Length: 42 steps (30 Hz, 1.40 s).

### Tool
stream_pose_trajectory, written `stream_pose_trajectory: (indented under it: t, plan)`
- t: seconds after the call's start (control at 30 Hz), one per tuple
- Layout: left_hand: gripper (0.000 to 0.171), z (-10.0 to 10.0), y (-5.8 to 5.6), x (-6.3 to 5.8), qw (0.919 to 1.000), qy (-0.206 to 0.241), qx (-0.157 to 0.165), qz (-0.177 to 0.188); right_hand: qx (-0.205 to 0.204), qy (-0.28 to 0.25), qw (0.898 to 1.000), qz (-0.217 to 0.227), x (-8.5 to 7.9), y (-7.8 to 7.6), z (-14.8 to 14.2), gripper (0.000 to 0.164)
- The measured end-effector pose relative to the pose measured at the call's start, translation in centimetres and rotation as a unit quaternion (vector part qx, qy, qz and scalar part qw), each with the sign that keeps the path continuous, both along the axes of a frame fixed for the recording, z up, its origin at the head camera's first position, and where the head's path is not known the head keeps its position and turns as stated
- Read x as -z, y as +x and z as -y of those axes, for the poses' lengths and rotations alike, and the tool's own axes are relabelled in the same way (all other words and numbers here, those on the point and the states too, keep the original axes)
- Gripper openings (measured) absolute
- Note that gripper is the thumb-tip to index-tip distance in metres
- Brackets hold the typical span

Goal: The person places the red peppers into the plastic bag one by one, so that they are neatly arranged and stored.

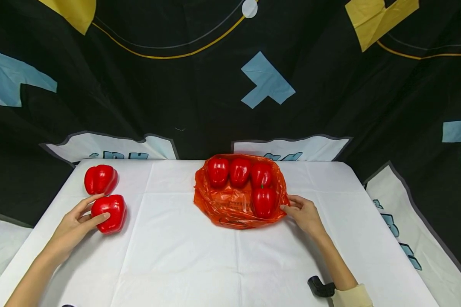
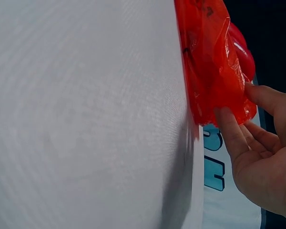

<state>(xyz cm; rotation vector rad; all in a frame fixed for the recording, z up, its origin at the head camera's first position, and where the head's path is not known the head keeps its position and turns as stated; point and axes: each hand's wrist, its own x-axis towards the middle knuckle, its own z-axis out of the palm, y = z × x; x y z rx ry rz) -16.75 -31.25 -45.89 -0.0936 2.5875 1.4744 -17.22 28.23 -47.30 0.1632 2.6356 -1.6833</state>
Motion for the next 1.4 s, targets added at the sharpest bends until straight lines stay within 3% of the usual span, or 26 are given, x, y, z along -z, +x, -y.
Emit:
stream_pose_trajectory:
  t: [0.5,0.8,1.4]
  plan:
    - [0.072,-8.2,-1.9,-1.7,0.9953,0.073,0.044,-0.045,0.001,-0.004,1.0,0.0,-0.1,-0.1,0.1,0.046]
    - [0.07,-12.9,-3.1,-2.2,0.9926,0.096,0.065,-0.037,0.004,0.005,1.0,0.001,0.0,0.0,0.1,0.047]
    - [0.059,-20.3,-4.8,-1.9,0.9753,0.162,0.14,-0.057,0.003,0.002,1.0,0.001,0.0,0.2,0.2,0.048]
